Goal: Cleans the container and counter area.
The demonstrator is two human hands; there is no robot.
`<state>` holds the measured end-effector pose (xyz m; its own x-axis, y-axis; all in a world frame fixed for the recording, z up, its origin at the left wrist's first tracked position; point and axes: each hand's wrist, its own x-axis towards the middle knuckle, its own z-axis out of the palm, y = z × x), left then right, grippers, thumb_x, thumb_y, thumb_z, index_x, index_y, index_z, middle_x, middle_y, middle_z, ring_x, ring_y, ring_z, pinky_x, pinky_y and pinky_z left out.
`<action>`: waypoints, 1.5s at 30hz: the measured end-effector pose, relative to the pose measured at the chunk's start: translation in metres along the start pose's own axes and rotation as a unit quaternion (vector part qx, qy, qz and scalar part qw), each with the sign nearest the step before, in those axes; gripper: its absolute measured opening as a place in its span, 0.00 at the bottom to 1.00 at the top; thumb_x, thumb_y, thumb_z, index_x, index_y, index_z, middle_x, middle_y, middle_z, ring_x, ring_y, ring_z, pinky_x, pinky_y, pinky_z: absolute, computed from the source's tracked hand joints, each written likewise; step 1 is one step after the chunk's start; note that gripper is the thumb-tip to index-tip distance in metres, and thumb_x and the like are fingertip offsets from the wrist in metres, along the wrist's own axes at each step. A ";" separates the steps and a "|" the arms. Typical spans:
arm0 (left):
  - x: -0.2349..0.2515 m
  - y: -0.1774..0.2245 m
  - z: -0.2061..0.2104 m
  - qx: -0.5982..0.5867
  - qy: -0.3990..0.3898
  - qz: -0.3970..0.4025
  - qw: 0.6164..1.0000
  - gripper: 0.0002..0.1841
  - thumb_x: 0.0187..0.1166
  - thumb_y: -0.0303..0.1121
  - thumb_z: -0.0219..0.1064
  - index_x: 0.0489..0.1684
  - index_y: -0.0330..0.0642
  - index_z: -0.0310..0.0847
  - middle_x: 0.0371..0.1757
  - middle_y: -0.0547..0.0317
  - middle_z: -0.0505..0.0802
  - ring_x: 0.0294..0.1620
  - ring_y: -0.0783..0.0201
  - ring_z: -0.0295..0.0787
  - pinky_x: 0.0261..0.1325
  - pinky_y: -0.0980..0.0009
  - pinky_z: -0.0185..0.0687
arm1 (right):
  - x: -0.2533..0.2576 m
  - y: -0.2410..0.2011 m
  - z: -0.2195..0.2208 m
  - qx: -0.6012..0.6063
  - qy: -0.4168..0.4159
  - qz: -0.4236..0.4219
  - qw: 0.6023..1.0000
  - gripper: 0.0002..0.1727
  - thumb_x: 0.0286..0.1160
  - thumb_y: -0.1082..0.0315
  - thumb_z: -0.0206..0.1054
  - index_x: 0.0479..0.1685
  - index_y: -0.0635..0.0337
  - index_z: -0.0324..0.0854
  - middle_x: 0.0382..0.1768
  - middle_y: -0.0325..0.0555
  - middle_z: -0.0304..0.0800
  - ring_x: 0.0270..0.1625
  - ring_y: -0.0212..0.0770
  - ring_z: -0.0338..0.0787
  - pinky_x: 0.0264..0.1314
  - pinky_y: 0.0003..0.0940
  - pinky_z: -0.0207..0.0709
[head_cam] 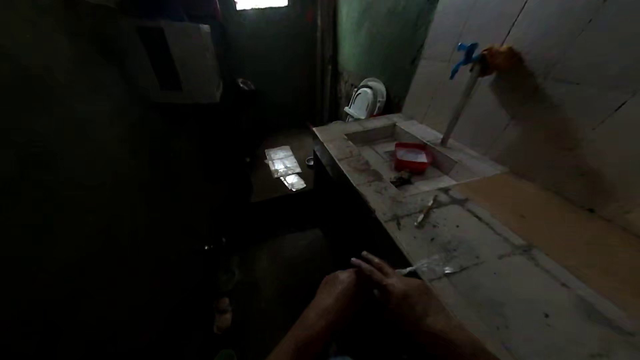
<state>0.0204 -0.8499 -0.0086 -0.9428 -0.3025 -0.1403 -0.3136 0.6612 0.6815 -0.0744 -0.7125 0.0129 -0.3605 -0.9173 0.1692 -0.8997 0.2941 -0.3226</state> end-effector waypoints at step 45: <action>0.732 -0.085 -0.154 0.002 -0.370 0.164 0.914 0.24 0.97 0.41 0.42 0.67 0.32 0.79 0.52 0.37 0.91 0.55 0.43 0.89 0.64 0.42 0.80 | 0.544 0.396 0.033 0.019 0.152 0.598 0.786 0.16 0.89 0.66 0.57 0.60 0.64 0.86 0.68 0.60 0.84 0.63 0.62 0.89 0.62 0.63 0.81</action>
<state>-0.6253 -1.2327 -0.0584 -0.8045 0.4590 -0.3768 0.0008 0.6353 0.7722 -0.6187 -1.1043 -0.0538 -0.9909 0.1189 -0.0637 0.1348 0.8840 -0.4476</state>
